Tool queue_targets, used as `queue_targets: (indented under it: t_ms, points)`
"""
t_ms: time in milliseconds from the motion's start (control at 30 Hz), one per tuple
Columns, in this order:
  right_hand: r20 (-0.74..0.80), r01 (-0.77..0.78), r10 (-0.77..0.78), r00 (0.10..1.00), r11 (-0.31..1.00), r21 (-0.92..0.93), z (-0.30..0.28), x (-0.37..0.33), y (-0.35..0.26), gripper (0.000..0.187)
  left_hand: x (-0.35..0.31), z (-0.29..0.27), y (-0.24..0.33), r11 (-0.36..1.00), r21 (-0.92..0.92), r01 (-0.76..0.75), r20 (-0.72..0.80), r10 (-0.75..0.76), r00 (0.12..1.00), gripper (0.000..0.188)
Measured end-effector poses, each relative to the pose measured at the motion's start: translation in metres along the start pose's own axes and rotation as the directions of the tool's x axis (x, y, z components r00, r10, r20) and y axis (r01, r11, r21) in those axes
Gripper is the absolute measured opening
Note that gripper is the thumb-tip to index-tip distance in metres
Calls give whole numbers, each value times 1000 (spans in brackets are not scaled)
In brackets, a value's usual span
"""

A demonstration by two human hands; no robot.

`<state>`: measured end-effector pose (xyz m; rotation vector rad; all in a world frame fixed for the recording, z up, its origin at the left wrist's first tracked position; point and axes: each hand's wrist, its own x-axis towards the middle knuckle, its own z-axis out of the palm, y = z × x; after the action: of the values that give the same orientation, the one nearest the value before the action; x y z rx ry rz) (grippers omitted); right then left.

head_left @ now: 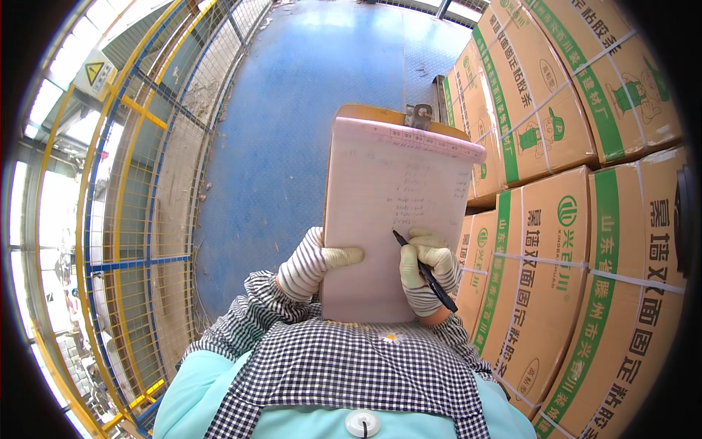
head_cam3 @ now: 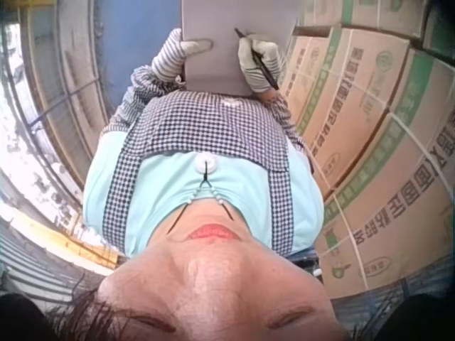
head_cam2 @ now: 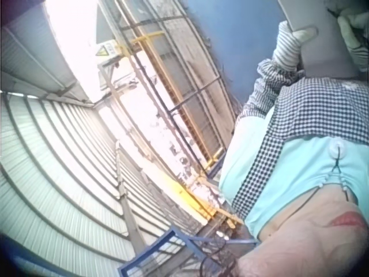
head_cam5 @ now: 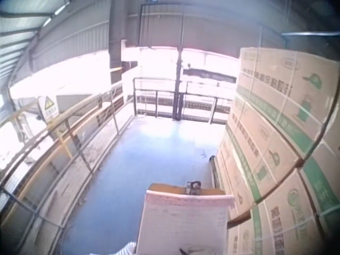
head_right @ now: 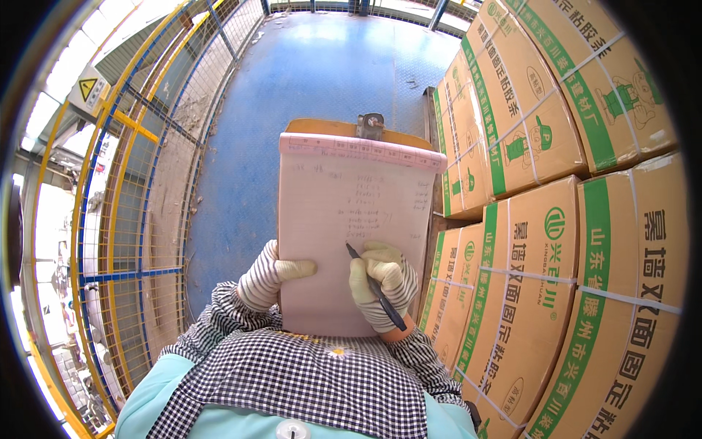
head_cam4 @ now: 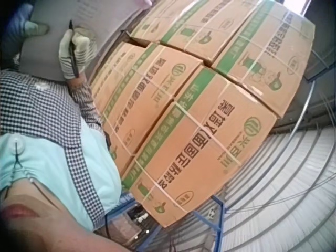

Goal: Checking boxes in a warehouse and recording information on a clipboard.

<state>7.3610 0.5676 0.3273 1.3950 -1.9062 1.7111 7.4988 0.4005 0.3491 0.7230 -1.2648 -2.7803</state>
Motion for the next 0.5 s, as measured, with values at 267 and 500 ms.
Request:
queue_targets:
  t_ms: [267,500]
  points:
    - [-56,23,-28,998,996,-86,32,24,6,29,12,-21,38,1000,18,16,34,-17,999,43]
    - [-183,-23,7,983,996,-88,60,33,8,28,15,-40,58,999,36,-19,38,17,999,42]
